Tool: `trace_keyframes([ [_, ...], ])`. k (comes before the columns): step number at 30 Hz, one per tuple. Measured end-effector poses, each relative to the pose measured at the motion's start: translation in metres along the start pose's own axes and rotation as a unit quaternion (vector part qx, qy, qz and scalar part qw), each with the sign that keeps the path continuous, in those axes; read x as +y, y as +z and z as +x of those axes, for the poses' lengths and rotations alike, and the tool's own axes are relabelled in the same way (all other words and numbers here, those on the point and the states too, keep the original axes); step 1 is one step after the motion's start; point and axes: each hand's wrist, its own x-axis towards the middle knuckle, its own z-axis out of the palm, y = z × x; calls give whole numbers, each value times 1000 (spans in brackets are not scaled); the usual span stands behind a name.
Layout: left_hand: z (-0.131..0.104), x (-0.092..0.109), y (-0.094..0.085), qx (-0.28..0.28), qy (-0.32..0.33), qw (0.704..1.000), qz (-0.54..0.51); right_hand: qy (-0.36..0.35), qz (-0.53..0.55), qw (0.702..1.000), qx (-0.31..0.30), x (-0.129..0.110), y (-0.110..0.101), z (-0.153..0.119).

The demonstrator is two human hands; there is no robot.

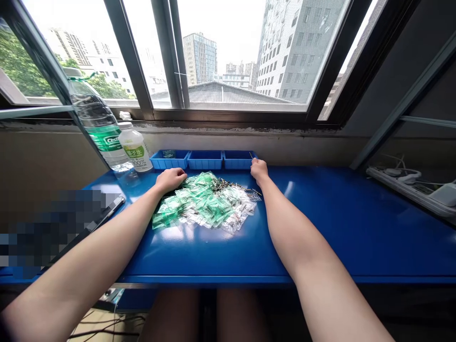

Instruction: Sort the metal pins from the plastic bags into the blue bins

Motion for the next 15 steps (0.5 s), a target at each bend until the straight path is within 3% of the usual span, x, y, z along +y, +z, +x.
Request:
trace_keyframes([
  [3, 0, 0, 0, 0, 0, 1000, 2, 46, 42, 997, 40, -5, 2, -2],
  [8, 1, -1, 1, 3, 4, 1000, -1, 36, 56, 998, 17, -11, 2, -10],
  [11, 2, -2, 2, 4, 4, 1000, -2, 12, 34, 998, -55, -13, -2, -17],
  [15, 2, -3, 2, 7, 3, 1000, 3, -27, -28, 976, -216, -19, -11, -24],
])
